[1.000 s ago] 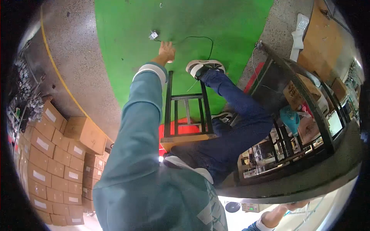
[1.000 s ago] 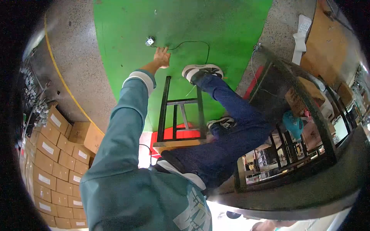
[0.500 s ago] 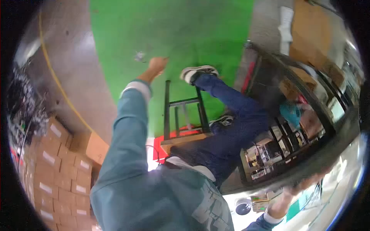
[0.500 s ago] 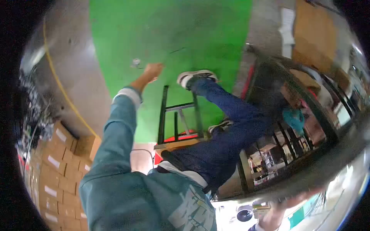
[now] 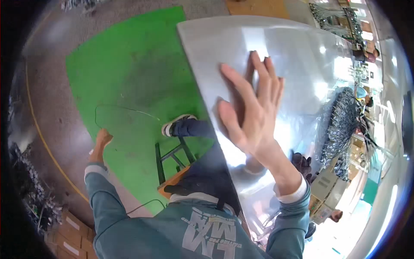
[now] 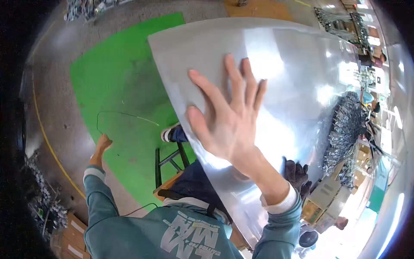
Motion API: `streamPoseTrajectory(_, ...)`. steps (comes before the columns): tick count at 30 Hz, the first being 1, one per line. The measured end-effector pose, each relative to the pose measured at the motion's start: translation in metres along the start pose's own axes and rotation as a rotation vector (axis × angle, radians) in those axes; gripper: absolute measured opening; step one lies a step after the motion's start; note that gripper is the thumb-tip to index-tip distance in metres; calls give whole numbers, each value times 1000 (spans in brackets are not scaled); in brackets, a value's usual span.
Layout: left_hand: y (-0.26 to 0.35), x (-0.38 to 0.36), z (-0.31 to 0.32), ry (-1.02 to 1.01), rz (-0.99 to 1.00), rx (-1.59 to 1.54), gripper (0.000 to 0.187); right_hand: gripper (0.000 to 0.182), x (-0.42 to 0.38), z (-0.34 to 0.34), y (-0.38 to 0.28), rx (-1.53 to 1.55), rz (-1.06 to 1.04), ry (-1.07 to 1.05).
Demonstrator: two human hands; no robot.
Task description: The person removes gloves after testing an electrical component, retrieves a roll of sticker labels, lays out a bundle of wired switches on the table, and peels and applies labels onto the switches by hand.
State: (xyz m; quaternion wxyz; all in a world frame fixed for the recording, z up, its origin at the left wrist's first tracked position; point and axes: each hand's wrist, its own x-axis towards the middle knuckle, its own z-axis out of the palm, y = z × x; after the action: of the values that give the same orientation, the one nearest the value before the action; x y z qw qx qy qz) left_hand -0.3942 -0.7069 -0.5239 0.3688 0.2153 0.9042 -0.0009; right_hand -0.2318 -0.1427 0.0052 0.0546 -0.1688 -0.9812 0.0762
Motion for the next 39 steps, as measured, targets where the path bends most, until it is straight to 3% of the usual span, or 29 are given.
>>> streamPoseTrajectory(2,-7,3,-22,-44,-11,-47,27,56,-7,2,7,30,20,7)
streamPoseTrajectory(4,-40,8,0,347,322,-117,20,55,-12,3,7,39,38,24)
streamPoseTrajectory(7,5,-33,-62,534,506,-15,19,54,-18,5,8,35,41,58)
streamPoseTrajectory(9,97,-66,-133,199,-442,-1012,22,54,-22,7,9,55,39,97)
streamPoseTrajectory(10,103,-66,-148,224,-418,-1014,22,54,-23,8,10,75,42,101)
streamPoseTrajectory(12,110,-76,-168,201,-277,-1445,27,54,-29,10,10,57,39,150)
streamPoseTrajectory(13,113,-80,-183,221,-245,-1446,27,54,-31,11,10,56,35,168)
streamPoseTrajectory(15,116,-85,-213,158,-18,-1722,25,54,-35,15,10,64,22,215)
streamPoseTrajectory(19,163,-129,-304,209,90,-1808,20,54,-48,24,15,99,14,308)
streamPoseTrajectory(21,218,-185,-366,313,152,-1887,14,56,-52,34,21,200,-208,273)
streamPoseTrajectory(22,229,-202,-388,316,189,-1869,14,56,-60,25,18,196,-198,307)
streamPoseTrajectory(24,255,-236,-430,296,432,-1870,12,63,-76,-1,7,258,-251,171)
streamPoseTrajectory(25,271,-258,-450,294,464,-1853,12,63,-86,-15,2,254,-241,202)
streamPoseTrajectory(27,324,-306,-484,319,532,-1791,14,81,-107,-41,-3,493,-414,186)
streamPoseTrajectory(28,348,-323,-495,310,568,-1770,14,81,-115,-49,-2,483,-402,221)
streamPoseTrajectory(31,428,-369,-513,244,743,-1680,16,107,-142,-76,9,766,-438,206)
streamPoseTrajectory(34,512,-413,-505,80,831,-1701,29,105,-182,-99,30,1002,-415,286)
streamPoseTrajectory(36,565,-430,-493,-154,926,-1635,34,104,-216,-126,48,1049,-383,258)
streamPoseTrajectory(37,592,-440,-488,-173,948,-1607,34,103,-236,-140,58,1104,-348,199)
streamPoseTrajectory(39,641,-459,-473,-400,1011,-1511,20,101,-270,-151,72,1156,-298,218)
